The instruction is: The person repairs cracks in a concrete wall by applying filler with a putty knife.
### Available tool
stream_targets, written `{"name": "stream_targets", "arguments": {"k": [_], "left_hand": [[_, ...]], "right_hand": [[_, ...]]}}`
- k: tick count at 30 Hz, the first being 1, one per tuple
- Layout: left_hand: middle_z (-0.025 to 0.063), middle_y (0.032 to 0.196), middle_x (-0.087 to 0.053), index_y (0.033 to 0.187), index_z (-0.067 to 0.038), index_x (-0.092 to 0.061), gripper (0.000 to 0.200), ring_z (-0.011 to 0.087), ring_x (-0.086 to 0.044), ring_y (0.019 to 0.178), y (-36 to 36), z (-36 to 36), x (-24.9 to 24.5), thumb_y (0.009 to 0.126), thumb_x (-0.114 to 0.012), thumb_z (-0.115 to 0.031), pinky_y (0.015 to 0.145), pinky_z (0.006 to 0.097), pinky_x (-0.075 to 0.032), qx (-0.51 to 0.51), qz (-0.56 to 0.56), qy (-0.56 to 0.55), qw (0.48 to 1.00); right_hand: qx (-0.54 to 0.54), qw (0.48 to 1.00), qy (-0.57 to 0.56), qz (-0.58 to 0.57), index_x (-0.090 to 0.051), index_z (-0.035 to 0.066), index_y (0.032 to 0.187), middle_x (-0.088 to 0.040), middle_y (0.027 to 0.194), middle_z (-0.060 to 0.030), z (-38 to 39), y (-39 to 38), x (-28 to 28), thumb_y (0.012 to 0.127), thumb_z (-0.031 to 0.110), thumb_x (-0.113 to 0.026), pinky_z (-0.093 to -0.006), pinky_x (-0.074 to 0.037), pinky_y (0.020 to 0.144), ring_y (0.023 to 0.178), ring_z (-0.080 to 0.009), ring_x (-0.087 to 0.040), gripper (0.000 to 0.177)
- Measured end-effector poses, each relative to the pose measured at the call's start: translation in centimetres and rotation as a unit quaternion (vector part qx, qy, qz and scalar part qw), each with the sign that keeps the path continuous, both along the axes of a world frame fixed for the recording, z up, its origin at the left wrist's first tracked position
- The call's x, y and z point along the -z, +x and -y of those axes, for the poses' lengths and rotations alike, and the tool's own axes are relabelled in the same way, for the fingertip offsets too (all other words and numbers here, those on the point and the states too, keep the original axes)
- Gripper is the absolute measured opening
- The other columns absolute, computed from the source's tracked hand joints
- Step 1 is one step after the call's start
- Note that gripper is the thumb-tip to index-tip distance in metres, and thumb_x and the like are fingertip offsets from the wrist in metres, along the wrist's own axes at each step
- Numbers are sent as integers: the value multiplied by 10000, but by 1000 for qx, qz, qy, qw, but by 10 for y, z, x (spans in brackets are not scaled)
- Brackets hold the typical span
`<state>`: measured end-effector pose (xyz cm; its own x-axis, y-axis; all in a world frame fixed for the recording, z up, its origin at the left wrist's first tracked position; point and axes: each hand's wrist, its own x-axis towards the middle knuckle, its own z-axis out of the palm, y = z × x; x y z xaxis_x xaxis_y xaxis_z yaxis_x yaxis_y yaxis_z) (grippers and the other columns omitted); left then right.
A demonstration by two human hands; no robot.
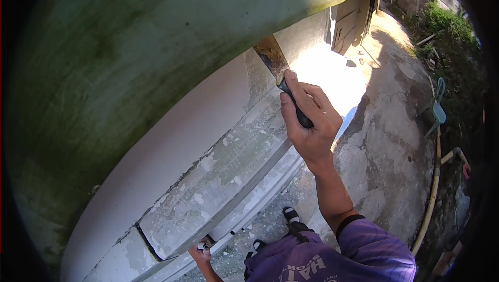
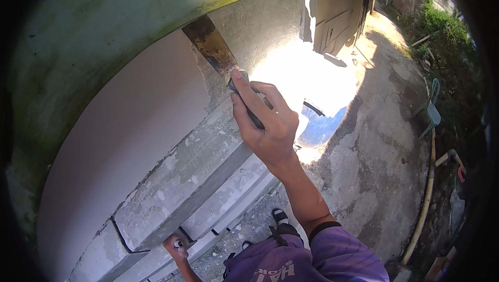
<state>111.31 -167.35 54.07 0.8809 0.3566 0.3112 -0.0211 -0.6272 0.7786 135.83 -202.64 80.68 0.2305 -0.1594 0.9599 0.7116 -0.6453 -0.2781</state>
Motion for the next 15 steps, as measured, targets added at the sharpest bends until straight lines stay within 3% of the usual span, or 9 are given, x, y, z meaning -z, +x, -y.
{"name": "stream_targets", "arguments": {"k": [5, 9, 15], "left_hand": [[95, 712, -640, 761, -23, -668, 828, 269, -633, 712, 2, -3, 2, 777, -522, -838, 690, 400, -477, 5, 29, 4, 1000], [85, 703, -628, 763, -23, -668, 817, 244, -615, 677, -1, -2, 4, 774, -540, -830, 653, 382, -469, -2, 34, -6, 999], [61, 697, -605, 808, -15, -658, 799, 199, -588, 650, -1, -4, 10, 771, -578, -809, 612, 347, -452, -24, 49, -19, 998]], "right_hand": [[-4, 1000, 7, -22, -713, 85, 1229, -686, 926, -97, 0, -3, 4, 805, -5, -759, -250, -522, 563, 663, -115, -658, 436], [44, 999, -2, 7, -710, 102, 1246, -689, 925, -89, -7, 2, -25, 805, -12, -759, -237, -488, 555, 629, -97, -613, 458], [5, 1000, 7, -29, -710, 82, 1237, -694, 936, -98, -6, -8, 9, 800, -23, -754, -250, -513, 565, 658, -110, -641, 451]]}}
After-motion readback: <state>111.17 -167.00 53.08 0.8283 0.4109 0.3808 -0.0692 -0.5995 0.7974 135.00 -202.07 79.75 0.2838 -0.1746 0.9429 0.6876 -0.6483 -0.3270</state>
